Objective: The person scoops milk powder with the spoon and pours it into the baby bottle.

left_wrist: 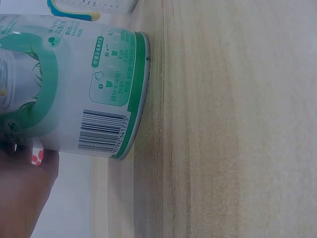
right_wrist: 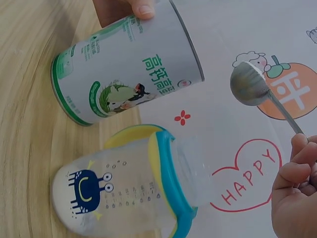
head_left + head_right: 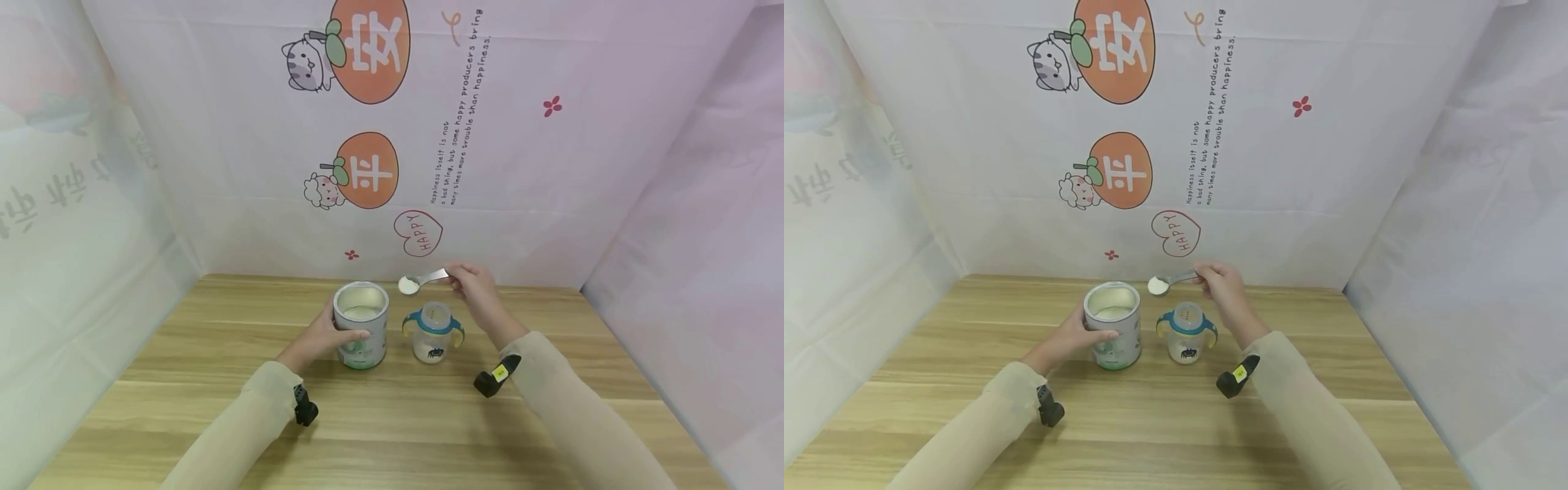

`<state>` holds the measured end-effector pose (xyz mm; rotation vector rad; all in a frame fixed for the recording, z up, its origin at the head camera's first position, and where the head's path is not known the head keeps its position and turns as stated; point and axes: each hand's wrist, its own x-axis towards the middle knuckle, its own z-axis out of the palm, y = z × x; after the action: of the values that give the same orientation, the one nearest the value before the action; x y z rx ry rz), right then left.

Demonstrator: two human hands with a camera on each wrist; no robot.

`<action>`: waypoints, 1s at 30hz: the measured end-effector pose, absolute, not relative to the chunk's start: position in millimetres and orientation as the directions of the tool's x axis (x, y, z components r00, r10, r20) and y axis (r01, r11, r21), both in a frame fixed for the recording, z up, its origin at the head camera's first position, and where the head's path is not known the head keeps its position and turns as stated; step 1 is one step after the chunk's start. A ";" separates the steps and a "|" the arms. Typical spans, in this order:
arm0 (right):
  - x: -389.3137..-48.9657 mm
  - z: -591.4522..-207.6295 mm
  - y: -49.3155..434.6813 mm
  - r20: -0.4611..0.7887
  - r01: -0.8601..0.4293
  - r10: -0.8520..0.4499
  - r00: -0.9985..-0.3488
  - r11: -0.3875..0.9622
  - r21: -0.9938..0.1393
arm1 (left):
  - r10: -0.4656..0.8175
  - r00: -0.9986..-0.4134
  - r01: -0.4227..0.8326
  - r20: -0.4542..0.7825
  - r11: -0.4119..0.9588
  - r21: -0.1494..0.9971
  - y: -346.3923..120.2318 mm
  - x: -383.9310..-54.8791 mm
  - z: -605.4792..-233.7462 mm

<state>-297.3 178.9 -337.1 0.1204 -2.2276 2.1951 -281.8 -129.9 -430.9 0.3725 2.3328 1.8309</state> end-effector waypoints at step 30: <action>-289.2 -359.7 227.6 0.042 -0.045 -0.036 -0.998 0.092 -0.995 | 0.304 -0.951 0.130 0.060 0.217 0.967 -130.8 -282.8 -433.6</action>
<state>-289.2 227.6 -359.7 0.0863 -2.3170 2.1102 -282.8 -130.8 -433.6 0.4201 2.3357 1.8344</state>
